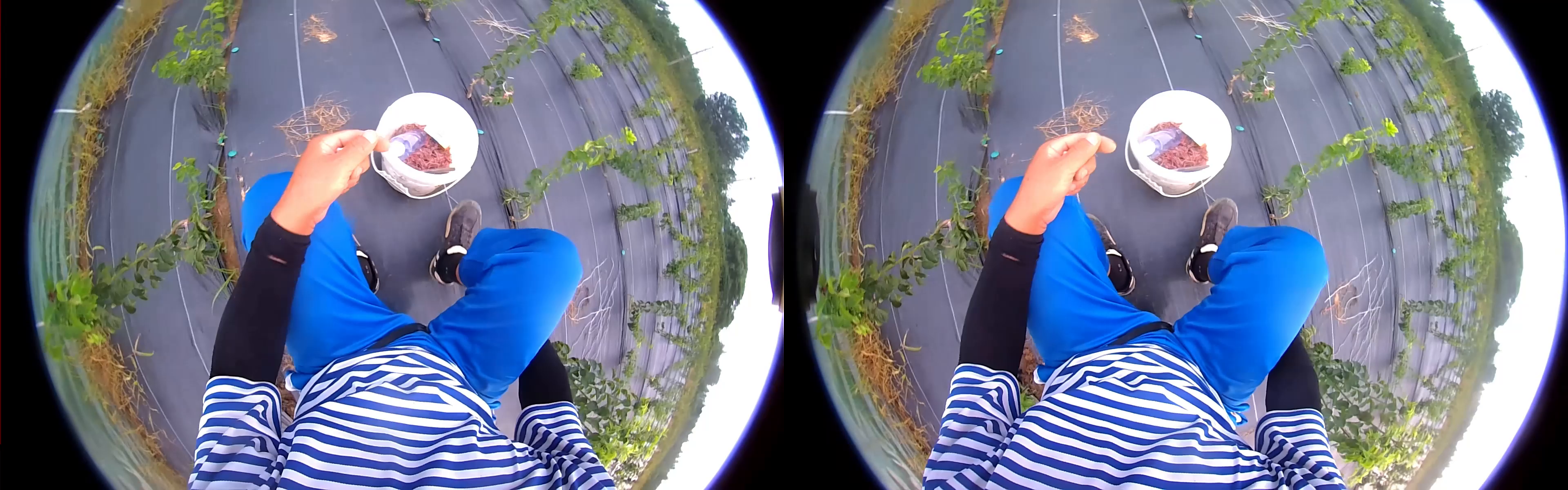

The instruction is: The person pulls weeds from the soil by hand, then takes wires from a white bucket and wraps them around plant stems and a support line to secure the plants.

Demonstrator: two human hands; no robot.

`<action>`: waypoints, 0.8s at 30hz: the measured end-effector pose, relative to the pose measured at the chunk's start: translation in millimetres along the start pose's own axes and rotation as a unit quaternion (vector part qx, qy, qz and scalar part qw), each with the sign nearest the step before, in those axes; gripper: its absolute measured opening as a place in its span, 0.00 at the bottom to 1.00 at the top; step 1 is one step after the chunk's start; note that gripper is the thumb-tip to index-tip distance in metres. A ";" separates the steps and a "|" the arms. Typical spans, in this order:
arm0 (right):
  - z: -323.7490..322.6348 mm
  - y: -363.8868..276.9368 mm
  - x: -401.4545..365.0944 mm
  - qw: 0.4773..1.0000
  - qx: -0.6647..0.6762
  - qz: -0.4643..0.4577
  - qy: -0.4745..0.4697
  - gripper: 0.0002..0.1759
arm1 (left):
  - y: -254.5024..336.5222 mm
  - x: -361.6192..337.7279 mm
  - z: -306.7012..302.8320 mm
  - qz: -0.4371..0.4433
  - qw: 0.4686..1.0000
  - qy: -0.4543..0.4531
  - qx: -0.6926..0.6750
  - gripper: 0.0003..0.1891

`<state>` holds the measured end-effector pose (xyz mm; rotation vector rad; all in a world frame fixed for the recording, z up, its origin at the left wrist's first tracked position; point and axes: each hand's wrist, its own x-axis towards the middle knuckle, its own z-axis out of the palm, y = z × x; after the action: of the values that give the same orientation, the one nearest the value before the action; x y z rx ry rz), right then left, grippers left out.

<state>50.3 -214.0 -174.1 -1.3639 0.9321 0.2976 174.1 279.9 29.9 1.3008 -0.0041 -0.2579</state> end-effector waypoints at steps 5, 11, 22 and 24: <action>4.5 6.5 -3.6 0.997 -0.041 -0.063 0.007 0.12 | 1.5 3.0 9.7 -0.007 0.999 0.002 0.039 0.15; 3.8 48.4 -11.4 0.982 -0.115 -0.147 0.018 0.12 | 5.1 7.0 18.3 -0.050 0.997 0.026 0.052 0.15; -24.7 113.6 -47.0 0.961 -0.155 -0.231 -0.001 0.12 | 13.2 26.6 27.8 -0.133 0.991 -0.023 -0.019 0.14; -31.2 131.2 -37.7 0.959 -0.150 -0.240 -0.002 0.12 | 16.0 26.4 27.9 -0.139 0.989 -0.029 -0.031 0.14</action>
<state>-74.2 -199.8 -236.6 -1.8189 0.5365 0.0677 198.7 252.2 48.9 1.2310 0.1363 -0.5306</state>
